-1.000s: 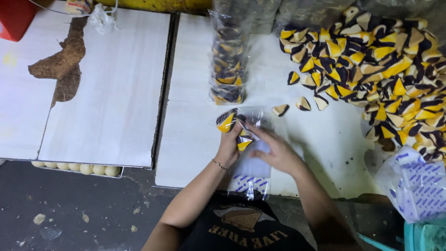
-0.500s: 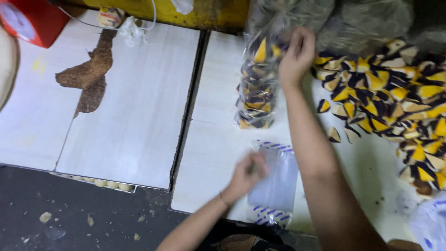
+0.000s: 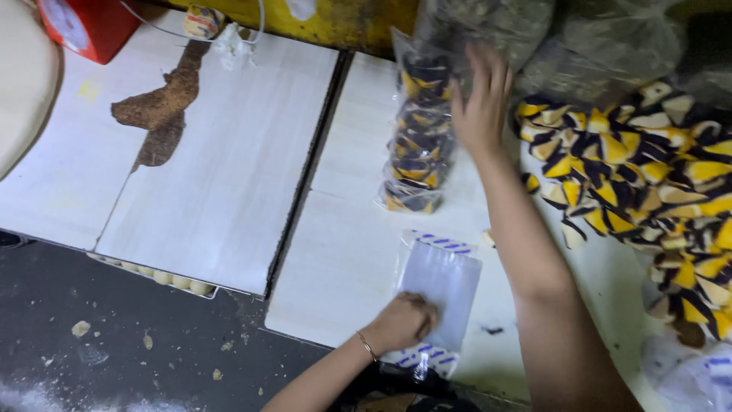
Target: The person picks up triangular yellow and purple cookies from a table and places them into clear plastic bags. They repeatedly open bags, insert cookies, and set the filled bags aside. Another person is visible working nearby with dough balls.
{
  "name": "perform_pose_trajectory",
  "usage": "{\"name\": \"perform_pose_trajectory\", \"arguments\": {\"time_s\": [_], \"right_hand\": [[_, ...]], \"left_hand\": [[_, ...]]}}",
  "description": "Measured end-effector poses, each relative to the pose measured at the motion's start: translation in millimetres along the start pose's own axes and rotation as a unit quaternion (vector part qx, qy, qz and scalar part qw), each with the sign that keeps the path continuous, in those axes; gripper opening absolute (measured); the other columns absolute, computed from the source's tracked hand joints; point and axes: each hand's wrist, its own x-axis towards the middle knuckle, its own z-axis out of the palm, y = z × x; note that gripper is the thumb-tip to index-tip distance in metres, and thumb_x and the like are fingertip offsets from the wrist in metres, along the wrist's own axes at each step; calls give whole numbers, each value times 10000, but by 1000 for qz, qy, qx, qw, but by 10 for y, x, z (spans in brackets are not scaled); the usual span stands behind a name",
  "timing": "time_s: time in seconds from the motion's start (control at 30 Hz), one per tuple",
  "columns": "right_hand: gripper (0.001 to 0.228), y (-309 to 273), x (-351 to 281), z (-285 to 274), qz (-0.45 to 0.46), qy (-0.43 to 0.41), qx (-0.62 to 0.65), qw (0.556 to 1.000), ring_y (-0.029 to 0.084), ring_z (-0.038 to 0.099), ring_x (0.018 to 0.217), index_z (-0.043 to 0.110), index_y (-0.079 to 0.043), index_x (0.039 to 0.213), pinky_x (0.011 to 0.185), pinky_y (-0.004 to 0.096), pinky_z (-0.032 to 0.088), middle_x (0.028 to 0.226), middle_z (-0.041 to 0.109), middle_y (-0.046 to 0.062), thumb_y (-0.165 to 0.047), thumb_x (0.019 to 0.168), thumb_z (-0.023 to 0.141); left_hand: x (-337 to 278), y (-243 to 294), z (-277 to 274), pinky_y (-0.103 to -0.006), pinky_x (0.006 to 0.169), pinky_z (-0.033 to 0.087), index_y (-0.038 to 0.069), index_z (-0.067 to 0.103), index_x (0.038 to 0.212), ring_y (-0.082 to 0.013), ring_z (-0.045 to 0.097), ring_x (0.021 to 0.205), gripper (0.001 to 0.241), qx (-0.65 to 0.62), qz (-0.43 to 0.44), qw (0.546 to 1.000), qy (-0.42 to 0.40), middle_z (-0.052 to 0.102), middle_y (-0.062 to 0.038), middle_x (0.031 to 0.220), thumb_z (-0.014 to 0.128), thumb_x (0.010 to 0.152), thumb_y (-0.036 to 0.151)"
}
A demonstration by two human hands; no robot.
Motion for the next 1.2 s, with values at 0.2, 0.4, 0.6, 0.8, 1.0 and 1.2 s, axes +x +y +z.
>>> {"name": "perform_pose_trajectory", "arguments": {"time_s": [0.2, 0.4, 0.6, 0.8, 1.0, 1.2], "right_hand": [[520, -863, -1901, -1456, 218, -385, 394, 806, 481, 555, 1280, 626, 54, 1234, 1129, 546, 380, 1270, 666, 287, -167, 817, 846], [250, -1001, -2933, -1793, 565, -185, 574, 563, 87, 641, 822, 567, -105, 1248, 764, 232, 613, 1020, 653, 15, -73, 1006, 623], [633, -263, -2791, -2126, 450, -286, 468, 704, 133, 424, 482, 485, -121, 531, 523, 236, 372, 497, 416, -15, -385, 1105, 531], [441, -661, -2789, -1739, 328, -285, 158, 886, 195, 530, 538, 572, -163, 576, 550, 297, 422, 604, 481, 9, -381, 875, 811], [420, -868, -2762, -1808, 225, -88, -73, 968, 246, 607, 950, 700, -204, 1258, 826, 400, 516, 1197, 565, 52, -301, 856, 773], [334, -1043, -2871, -2219, 370, -119, -20, 921, 347, 551, 1244, 661, 0, 1223, 1067, 444, 500, 1316, 593, 179, -118, 917, 719]], "left_hand": [[219, -74, 42, -519, 860, 486, 116, 570, 1098, -386, 652, 914, 210, -57, -186, 961, 197, 651, -137, 895, 578, 889, 137], [427, 381, -85, -383, 858, 524, 185, 665, 1042, -279, 681, 890, 107, 28, -186, 943, 274, 728, -59, 802, 584, 1007, 245], [283, 352, -247, -364, 686, 461, 88, 693, 803, -211, 534, 646, 300, -265, -226, 931, 112, 622, -40, 588, 615, 1005, 295], [156, 70, -795, -469, 858, 583, 110, 773, 1092, -399, 718, 982, 327, -214, -321, 867, 315, 757, -194, 1015, 735, 922, 387], [425, -1696, -2366, -553, 1080, 455, 44, 590, 1307, -406, 540, 1315, 389, -116, -253, 817, 506, 634, -214, 1325, 629, 1032, 316], [1190, -2996, -3391, -482, 1072, 397, 149, 568, 1345, -399, 524, 1261, 541, -40, -322, 812, 485, 556, -208, 1353, 543, 905, 462]]}}
